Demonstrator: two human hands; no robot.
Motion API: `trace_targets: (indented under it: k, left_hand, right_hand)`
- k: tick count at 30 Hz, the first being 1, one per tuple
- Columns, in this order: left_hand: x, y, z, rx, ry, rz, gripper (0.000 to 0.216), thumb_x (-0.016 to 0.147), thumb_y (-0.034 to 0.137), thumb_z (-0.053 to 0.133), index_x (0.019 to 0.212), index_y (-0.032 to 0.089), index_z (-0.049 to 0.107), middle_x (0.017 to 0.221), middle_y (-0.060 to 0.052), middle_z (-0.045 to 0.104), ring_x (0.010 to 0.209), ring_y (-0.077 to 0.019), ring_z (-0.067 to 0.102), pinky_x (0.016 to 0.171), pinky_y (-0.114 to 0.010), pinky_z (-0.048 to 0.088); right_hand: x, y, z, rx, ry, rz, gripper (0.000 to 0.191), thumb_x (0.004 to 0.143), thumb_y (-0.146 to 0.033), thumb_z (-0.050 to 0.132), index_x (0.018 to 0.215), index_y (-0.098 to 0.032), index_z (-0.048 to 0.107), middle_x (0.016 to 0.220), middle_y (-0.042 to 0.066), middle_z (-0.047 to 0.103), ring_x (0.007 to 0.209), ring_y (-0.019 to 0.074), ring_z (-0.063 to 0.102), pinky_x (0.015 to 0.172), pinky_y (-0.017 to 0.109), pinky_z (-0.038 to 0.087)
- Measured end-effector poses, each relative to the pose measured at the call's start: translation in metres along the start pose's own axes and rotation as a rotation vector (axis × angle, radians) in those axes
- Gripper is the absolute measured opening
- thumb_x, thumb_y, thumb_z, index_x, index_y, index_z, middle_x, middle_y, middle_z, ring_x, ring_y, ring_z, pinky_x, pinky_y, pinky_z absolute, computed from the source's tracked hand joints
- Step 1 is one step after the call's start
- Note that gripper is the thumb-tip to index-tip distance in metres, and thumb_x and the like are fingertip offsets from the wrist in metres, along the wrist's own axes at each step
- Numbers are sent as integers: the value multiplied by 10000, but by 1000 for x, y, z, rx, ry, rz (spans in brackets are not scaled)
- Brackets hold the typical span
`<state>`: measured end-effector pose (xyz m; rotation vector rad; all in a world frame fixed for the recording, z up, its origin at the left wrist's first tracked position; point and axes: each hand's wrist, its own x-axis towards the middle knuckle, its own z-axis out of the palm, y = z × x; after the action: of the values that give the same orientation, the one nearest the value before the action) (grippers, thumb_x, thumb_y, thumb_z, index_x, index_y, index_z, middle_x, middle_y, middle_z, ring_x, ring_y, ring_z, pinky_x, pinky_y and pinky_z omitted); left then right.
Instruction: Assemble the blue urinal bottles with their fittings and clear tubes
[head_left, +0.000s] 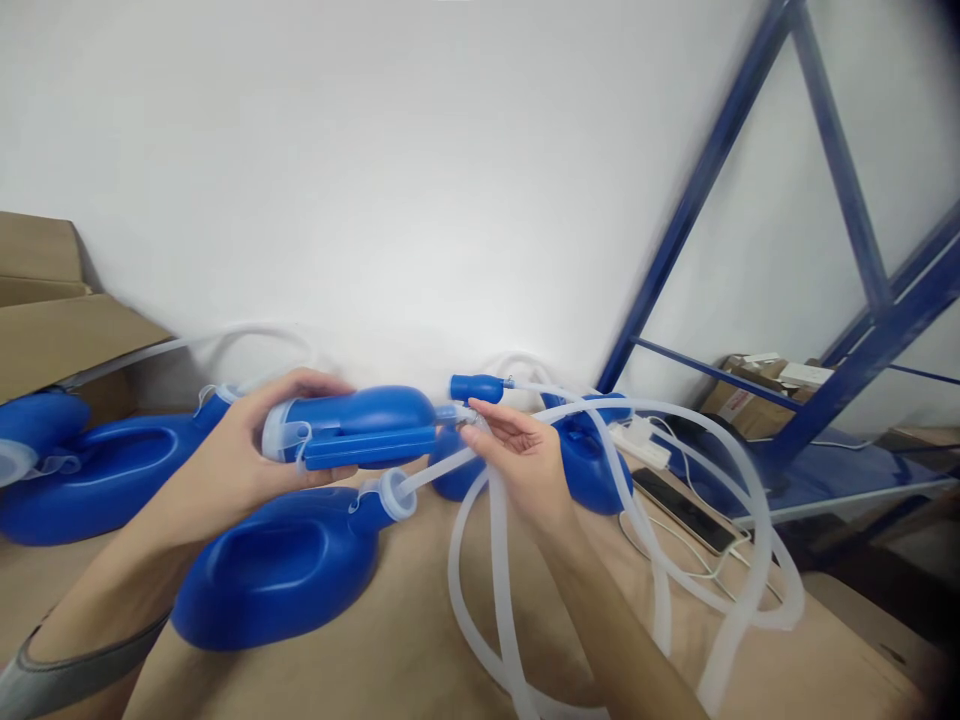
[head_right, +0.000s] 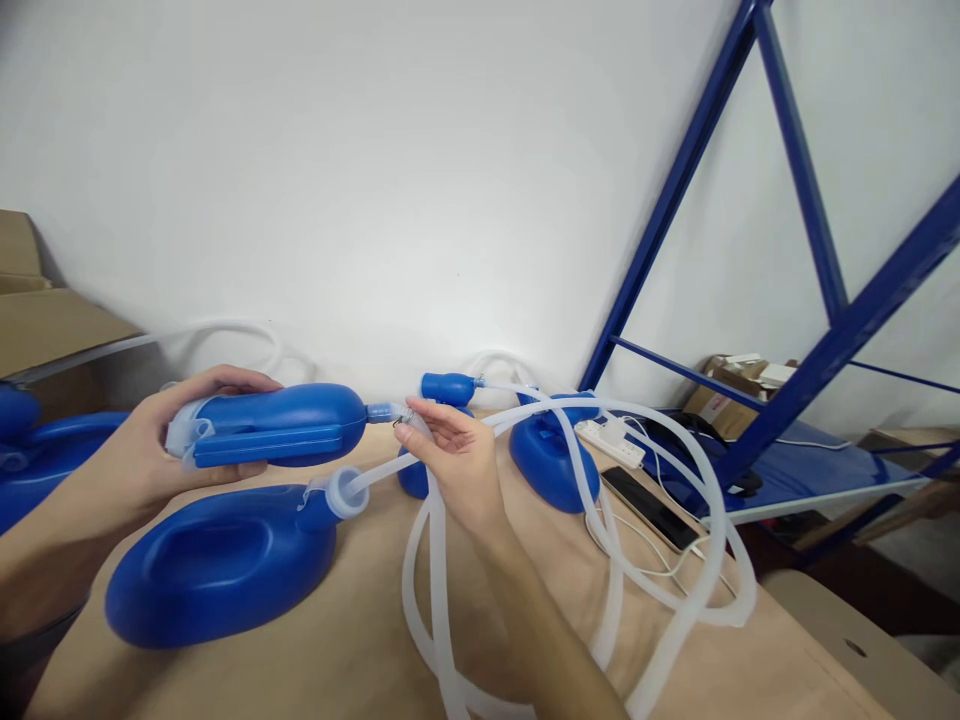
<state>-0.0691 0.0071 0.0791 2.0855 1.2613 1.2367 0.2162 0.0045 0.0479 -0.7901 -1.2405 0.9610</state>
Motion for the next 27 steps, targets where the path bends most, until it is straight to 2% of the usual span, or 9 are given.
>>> trace_targets:
  k: [3,6,12,18,21,24,27]
  left_hand:
    - [1,-1,1,6,0,43,585,677,525,909,1163,309,666,958,31,701,767,-176,662,787,-287,588]
    - [0,1,2,-7,-2,57,589,669,513,907,1158,291,665,963,24,709,768,-182,665,731,-271,581]
    - [-5,14,4,-30,24,-9,585,693,527,881,1162,266,647,1007,15,714,795,-178,660,713,-252,550]
    - [-2,9,0,18,-29,14,567,711,512,869,1163,256,642,964,21,709,769,-178,649,738,-272,548]
    - [-5,16,2,5,-14,-45,572,704,512,862,1167,253,648,984,23,708,823,-186,658,774,-273,545]
    - [-9,21,4,-14,-32,-73,585,693,523,867,1159,248,646,946,22,713,806,-190,669,735,-265,546]
    - [-11,17,2,-17,-31,-52,552,707,499,835,1166,251,657,1059,-18,747,860,-222,705,722,-275,563]
  right_hand:
    - [-3,4,6,-11,66,-94,345,763,-344,915,1090,-256,851,1112,51,838,1068,263,799,1006,428,651]
    - [-7,6,10,-40,64,-154,316,809,-347,885,1112,-263,850,1130,53,823,1063,257,791,1018,438,644]
    - [-6,7,7,-119,38,-305,250,880,-308,820,1128,-315,850,1179,47,800,1155,245,734,1101,438,586]
    - [-2,2,-3,-316,-102,-262,277,970,-335,718,1228,-315,818,1285,47,779,1236,241,703,1084,405,584]
    - [-2,2,-4,-409,-99,-360,268,990,-276,689,1217,-328,823,1253,43,793,1190,233,723,1074,402,579]
    - [-2,1,-5,-440,-89,-434,261,983,-250,695,1183,-340,835,1214,45,804,1162,241,733,1047,409,585]
    - [-3,-6,-8,-400,-118,-352,230,977,-270,697,1143,-320,848,1183,59,805,1123,243,739,958,388,614]
